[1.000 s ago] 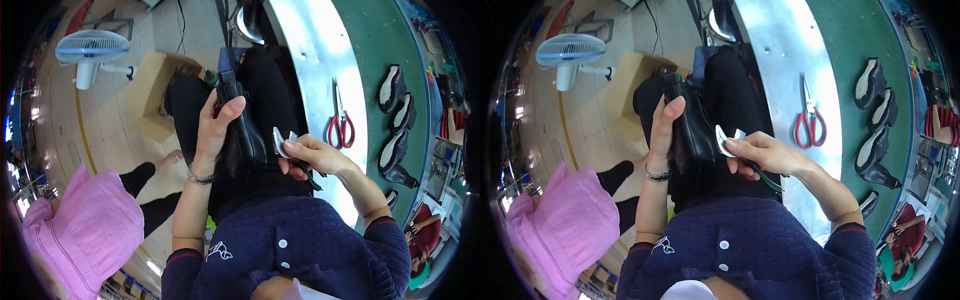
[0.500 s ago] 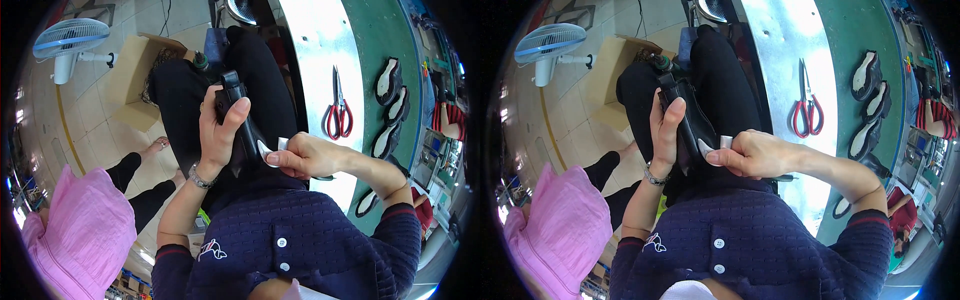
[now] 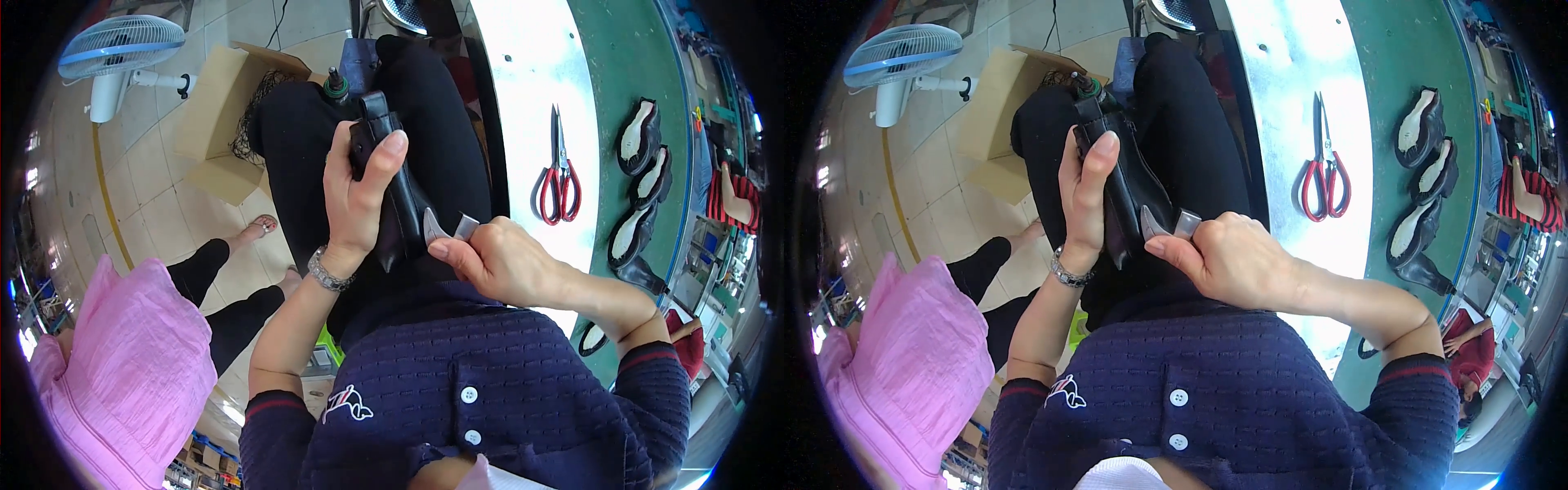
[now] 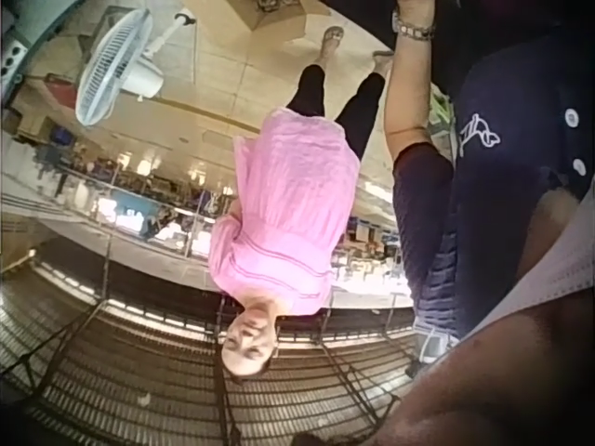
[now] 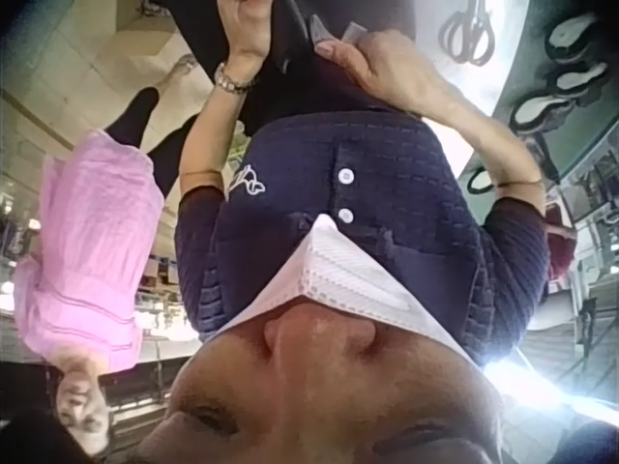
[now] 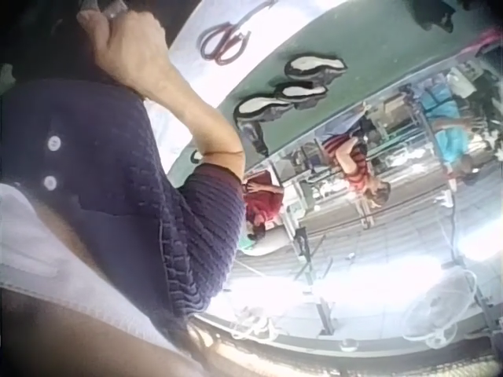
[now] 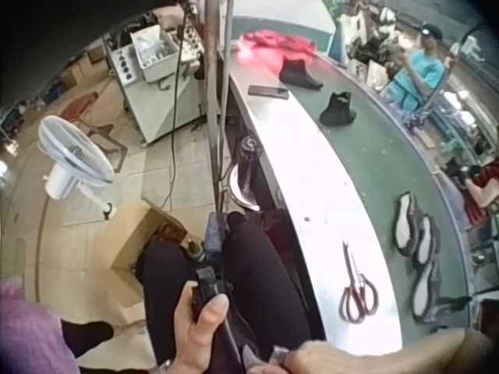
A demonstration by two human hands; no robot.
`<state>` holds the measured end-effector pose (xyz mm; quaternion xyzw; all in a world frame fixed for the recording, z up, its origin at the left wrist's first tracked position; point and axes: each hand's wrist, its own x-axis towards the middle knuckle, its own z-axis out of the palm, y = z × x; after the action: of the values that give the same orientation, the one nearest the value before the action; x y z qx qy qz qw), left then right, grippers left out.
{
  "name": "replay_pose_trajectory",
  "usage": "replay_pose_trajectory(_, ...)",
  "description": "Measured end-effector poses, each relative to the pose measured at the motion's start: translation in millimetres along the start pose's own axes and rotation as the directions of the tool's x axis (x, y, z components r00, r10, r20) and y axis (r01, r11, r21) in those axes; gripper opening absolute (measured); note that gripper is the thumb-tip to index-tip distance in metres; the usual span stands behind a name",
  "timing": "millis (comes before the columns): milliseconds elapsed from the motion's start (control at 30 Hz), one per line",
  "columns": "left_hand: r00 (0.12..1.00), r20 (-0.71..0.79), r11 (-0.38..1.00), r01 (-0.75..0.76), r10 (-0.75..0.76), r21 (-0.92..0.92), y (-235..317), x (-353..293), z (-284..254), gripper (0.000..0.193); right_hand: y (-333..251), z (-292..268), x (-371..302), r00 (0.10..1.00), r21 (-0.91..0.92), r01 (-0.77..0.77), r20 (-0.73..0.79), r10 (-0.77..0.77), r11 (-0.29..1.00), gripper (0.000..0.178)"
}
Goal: Assembling components of a leather boot upper onto a last and trimming excess material.
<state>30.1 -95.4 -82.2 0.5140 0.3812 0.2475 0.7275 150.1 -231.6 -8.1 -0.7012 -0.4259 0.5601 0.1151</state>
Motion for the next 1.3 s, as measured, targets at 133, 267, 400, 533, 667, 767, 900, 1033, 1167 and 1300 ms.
replay_pose_trajectory(133, 1.000, 0.003, 0.997, -0.021, 0.021, -0.079, -3, 2, -3, 0.030, -1, 12, -3, 0.957, -0.242, 0.119, -0.230, -0.177, 0.963, 0.062)
replay_pose_trajectory(267, 0.998, 0.058, 0.994, -0.029, 0.035, -0.105, -8, -2, -11, 0.029, 3, -5, 0, 0.972, -0.072, 0.196, -0.121, -0.203, 0.978, 0.063)
replay_pose_trajectory(400, 0.997, 0.054, 0.994, -0.045, 0.051, -0.101, -4, -10, -7, 0.032, 13, -6, 7, 0.965, 0.474, -0.148, 0.261, 0.022, 0.868, 0.068)
replay_pose_trajectory(533, 0.997, 0.071, 0.997, -0.037, 0.042, -0.065, -3, -16, -5, 0.035, 14, -13, 16, 0.904, 0.468, -0.196, 0.427, -0.026, 0.862, 0.070)
replay_pose_trajectory(667, 0.999, 0.034, 1.000, -0.018, 0.018, 0.001, -2, -24, -3, 0.034, 0, -30, 14, 0.907, 0.151, -0.084, 0.420, 0.013, 0.985, 0.072)
replay_pose_trajectory(767, 0.999, 0.004, 0.999, -0.035, 0.035, 0.026, 0, -24, 0, 0.035, -11, -37, 9, 0.946, -0.080, 0.017, 0.323, 0.010, 0.997, 0.071)
replay_pose_trajectory(900, 0.999, 0.037, 0.999, -0.022, 0.021, 0.032, 1, -17, -2, 0.033, -17, -34, 4, 0.991, -0.288, 0.110, 0.109, -0.081, 0.951, 0.064)
replay_pose_trajectory(1033, 0.992, 0.124, 1.000, -0.020, 0.022, -0.012, -5, 4, -7, 0.031, -10, -28, 6, 0.983, -0.410, 0.154, -0.030, -0.182, 0.899, 0.056)
replay_pose_trajectory(1167, 0.990, 0.138, 0.994, 0.002, 0.013, -0.108, -2, 13, -12, 0.028, 41, -41, 25, 0.802, -0.532, 0.174, -0.412, -0.433, 0.829, 0.054)
replay_pose_trajectory(1300, 0.989, 0.148, 0.986, -0.004, 0.030, -0.168, -1, 14, -16, 0.028, 119, -95, 62, 0.784, -0.486, -0.328, -0.619, -0.054, 0.810, 0.030)
